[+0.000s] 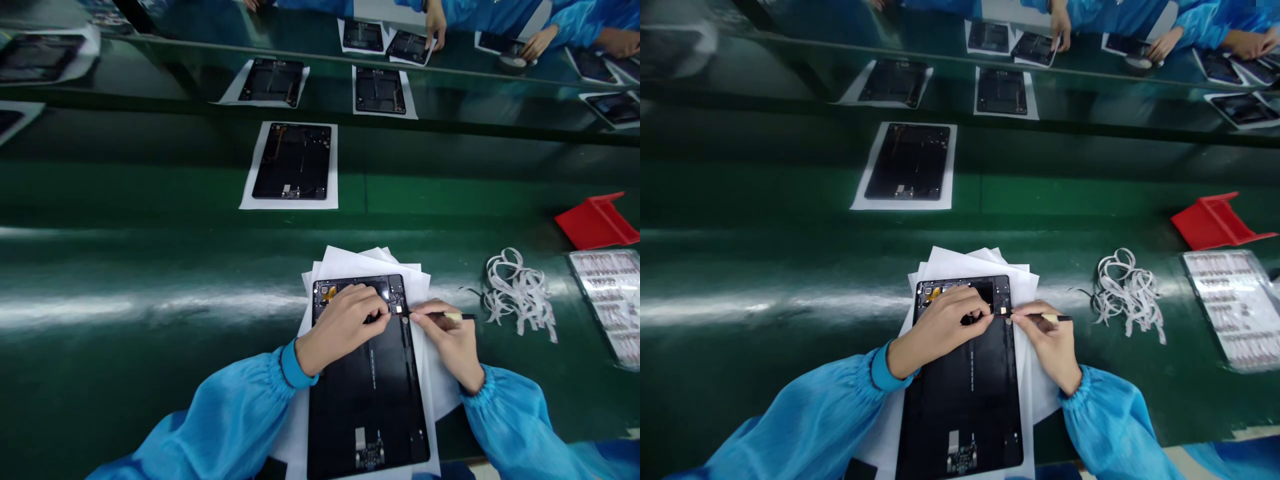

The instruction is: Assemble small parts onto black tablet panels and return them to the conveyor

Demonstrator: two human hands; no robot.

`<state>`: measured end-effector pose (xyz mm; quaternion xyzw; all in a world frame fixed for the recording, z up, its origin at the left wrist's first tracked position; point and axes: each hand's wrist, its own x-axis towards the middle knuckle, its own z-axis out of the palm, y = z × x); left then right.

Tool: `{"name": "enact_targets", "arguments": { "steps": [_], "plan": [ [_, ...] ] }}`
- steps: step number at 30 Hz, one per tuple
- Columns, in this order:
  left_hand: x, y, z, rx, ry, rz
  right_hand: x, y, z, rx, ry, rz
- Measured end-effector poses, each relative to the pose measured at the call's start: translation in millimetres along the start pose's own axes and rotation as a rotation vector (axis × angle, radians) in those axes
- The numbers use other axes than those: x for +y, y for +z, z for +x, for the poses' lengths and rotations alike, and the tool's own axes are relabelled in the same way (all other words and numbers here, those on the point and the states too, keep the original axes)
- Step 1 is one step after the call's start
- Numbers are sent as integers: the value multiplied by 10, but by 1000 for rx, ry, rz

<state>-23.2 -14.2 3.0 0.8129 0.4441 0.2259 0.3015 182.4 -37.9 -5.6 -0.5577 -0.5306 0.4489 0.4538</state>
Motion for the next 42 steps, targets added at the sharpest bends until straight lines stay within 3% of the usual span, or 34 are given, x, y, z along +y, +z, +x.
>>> {"name": "enact_targets", "arguments": {
  "steps": [25,33,38,42],
  "plan": [
    [15,26,10,5,-20,40,-40,-120,48,-190,-174,-66],
    [104,-25,73,-38,-121,-4,90,-162,46,-176,-123,-43],
    [142,-6,94,-40,-153,22,73,-156,24,-143,-162,-39],
    [147,-69,-15,33,-165,10,65,-150,-11,-22,-173,28]
  ]
}}
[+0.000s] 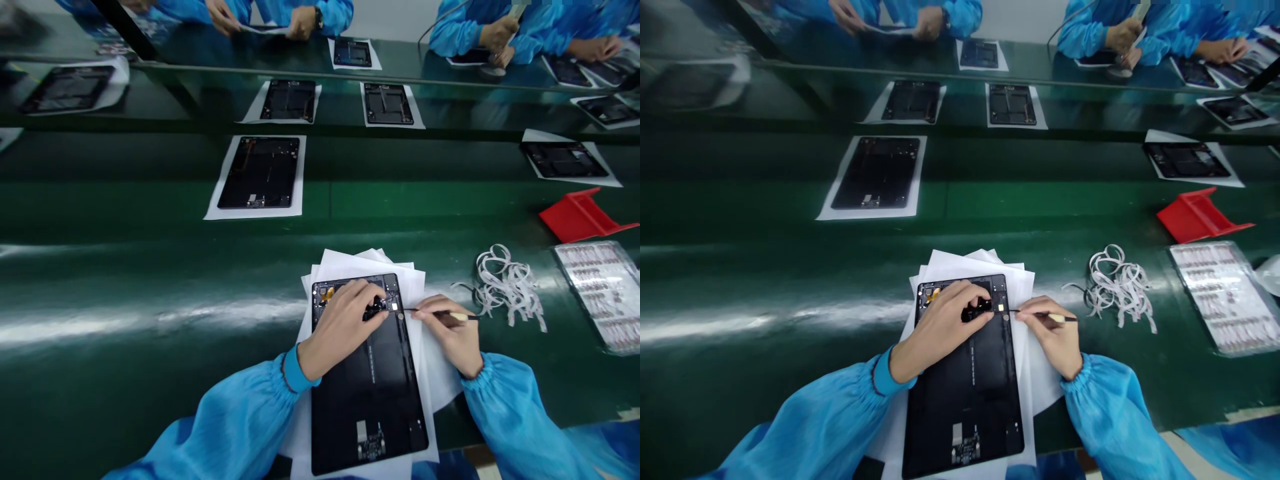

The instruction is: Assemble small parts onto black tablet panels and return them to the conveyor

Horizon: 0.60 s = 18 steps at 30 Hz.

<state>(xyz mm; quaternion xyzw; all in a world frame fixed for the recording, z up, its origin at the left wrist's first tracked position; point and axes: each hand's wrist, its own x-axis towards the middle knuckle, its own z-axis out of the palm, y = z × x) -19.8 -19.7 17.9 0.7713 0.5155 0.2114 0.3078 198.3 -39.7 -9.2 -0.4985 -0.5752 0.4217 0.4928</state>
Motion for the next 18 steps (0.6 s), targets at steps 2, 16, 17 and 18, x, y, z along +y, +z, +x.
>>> {"name": "enact_targets", "arguments": {
  "steps": [2,16,17,18],
  "plan": [
    [-48,-65,-104,55,24,15,7,-6,-24,97,37,88],
    [-97,-47,-294,121,-15,-10,-379,259,-289,-191,167,-329],
    [-55,-77,-353,149,23,-32,-395,307,-319,-244,160,-359],
    [-13,-109,-435,179,66,-60,-410,353,-349,-301,141,-364]
  ]
}}
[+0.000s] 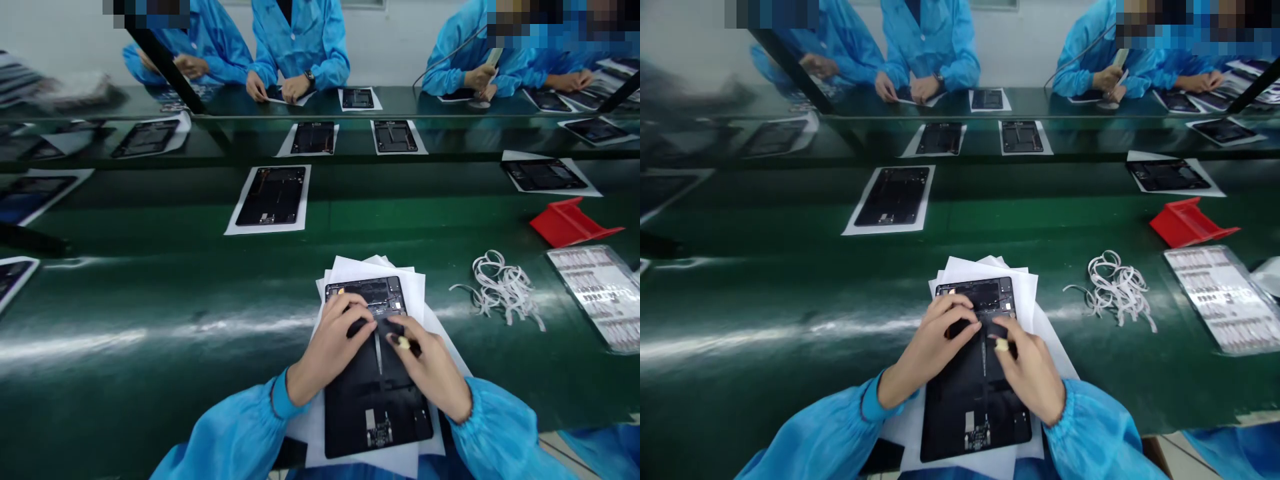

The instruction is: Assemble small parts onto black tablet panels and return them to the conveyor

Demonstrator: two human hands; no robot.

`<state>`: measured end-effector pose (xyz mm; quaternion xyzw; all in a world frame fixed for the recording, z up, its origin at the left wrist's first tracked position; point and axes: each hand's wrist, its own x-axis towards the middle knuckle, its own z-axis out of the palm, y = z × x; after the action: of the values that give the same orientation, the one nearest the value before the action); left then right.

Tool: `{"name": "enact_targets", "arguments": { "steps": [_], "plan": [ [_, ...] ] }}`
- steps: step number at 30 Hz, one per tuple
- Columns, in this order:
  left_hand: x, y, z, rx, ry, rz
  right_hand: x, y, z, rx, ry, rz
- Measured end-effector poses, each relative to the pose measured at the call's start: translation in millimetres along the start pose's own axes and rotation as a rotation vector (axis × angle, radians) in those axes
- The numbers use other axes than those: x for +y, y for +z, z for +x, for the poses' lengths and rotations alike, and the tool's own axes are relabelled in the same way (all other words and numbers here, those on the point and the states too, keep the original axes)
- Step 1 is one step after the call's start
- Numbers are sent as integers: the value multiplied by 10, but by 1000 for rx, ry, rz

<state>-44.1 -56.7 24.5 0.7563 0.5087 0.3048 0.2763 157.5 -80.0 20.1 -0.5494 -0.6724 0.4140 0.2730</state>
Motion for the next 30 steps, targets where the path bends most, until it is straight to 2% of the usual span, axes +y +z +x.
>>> {"name": "enact_targets", "arguments": {
  "steps": [2,4,7,10,12,15,19,21,24,30],
  "plan": [
    [95,-87,-198,45,67,-77,-52,85,-40,-91,-109,20],
    [171,-147,-435,65,56,-179,-94,153,-89,-116,-281,35],
    [244,-146,-757,44,-161,-445,-126,217,-179,3,-586,-146],
    [300,-79,-917,-83,-442,-747,-138,236,-259,52,-816,-387],
    [335,-43,-925,-138,-575,-807,-147,231,-297,48,-856,-437],
    [373,-25,-871,-110,-641,-761,-160,203,-355,59,-762,-373],
    [401,-9,-830,-144,-529,-694,-164,123,-468,-1,-542,-280],
    [422,9,-823,-179,-457,-620,-167,67,-526,-23,-501,-302],
    [468,44,-796,-184,-298,-458,-190,-24,-598,-29,-508,-378],
    [485,113,-715,-186,154,-136,-241,-107,-697,-4,-569,-674]
  ]
}}
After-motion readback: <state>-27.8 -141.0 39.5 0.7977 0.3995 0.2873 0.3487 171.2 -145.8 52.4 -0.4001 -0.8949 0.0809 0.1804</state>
